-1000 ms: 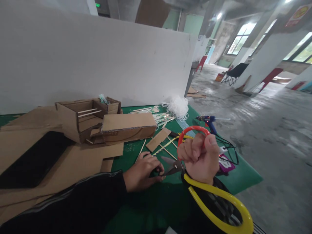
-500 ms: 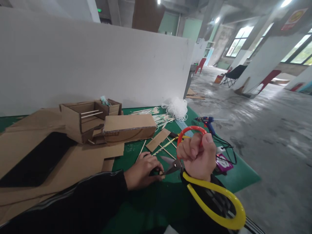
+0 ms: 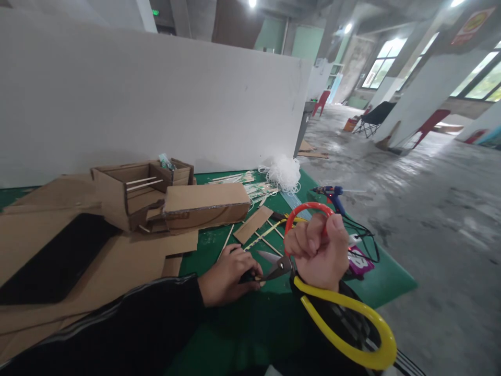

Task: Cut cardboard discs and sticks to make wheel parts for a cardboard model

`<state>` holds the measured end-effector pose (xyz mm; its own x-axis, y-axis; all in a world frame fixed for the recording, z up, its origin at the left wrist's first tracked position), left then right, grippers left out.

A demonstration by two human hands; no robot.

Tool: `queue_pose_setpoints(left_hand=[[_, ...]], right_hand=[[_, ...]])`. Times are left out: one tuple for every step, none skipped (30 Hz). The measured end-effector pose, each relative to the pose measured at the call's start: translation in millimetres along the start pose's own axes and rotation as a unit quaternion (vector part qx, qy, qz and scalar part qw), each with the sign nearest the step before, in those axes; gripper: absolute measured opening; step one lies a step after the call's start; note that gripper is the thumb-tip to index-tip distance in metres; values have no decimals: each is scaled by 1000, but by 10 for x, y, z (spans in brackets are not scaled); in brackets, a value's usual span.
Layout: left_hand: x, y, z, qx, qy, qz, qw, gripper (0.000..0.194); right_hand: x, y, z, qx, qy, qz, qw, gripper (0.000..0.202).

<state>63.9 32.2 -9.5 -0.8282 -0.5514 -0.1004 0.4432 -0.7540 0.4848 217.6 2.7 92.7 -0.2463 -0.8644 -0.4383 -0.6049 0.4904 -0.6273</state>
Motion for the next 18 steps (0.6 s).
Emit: queue_pose_setpoints(left_hand=[[-2, -8, -8, -1, 1, 1, 1000, 12], [-4, -13, -14, -2, 1, 2, 1000, 13], [-4, -14, -17, -3, 2, 3, 1000, 14], [-3, -12, -18, -4, 3, 3, 1000, 14], [-1, -6, -15, -6, 3, 2, 1000, 14], [2, 2, -10, -7, 2, 1, 1000, 15], [6, 12, -3, -8, 2, -1, 1000, 17], [10, 22, 5, -9, 1, -4, 1000, 19], [13, 32, 12, -10, -1, -7, 1000, 20], [15, 39, 19, -10, -2, -10, 1000, 20], [16, 42, 24, -11, -3, -12, 1000, 19], [15, 42, 25, -12, -4, -13, 1000, 17], [13, 38, 24, -12, -4, -13, 1000, 15], [9, 32, 20, -13, -3, -12, 1000, 13], [4, 22, 13, -13, -2, -10, 1000, 13], [-1, 13, 5, -13, -1, -8, 1000, 13], [-6, 3, -4, -14, 0, -6, 1000, 14], [-11, -6, -12, -15, 1, -4, 1000, 15]], right_hand=[[1, 0, -3, -2, 0, 0, 1000, 55], [2, 0, -5, -3, 0, 1, 1000, 55], [3, -1, -8, -5, -1, 2, 1000, 55], [3, -1, -10, -6, -1, 3, 1000, 55], [2, -1, -11, -7, -2, 4, 1000, 55], [2, -1, -10, -7, -2, 5, 1000, 54], [0, 1, -7, -7, 0, 4, 1000, 54], [-1, 2, -4, -6, 1, 4, 1000, 54], [-3, 3, -1, -5, 3, 5, 1000, 55], [-4, 3, 2, -4, 4, 6, 1000, 55], [-5, 3, 2, -3, 3, 8, 1000, 55], [-6, 2, 1, -3, 2, 8, 1000, 55], [-6, 2, -1, -3, 0, 8, 1000, 55], [-6, 2, -4, -4, -2, 9, 1000, 54], [-5, 1, -8, -4, -3, 8, 1000, 55], [-5, 0, -10, -3, -2, 8, 1000, 55], [-4, -1, -13, -1, -1, 7, 1000, 55], [-4, -1, -14, 2, 2, 6, 1000, 55]])
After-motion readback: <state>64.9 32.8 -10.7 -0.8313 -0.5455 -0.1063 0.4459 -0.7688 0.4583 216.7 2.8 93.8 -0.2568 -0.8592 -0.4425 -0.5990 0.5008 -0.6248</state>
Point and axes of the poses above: each hand's wrist, its own x-axis away from the middle knuckle, its own z-axis out of the back of the hand, y = z × x, the point moved 4 cm from there along -x, towards the middle knuckle, and after that the axes turned 7 degrees about -x, right-handed, at the moved point
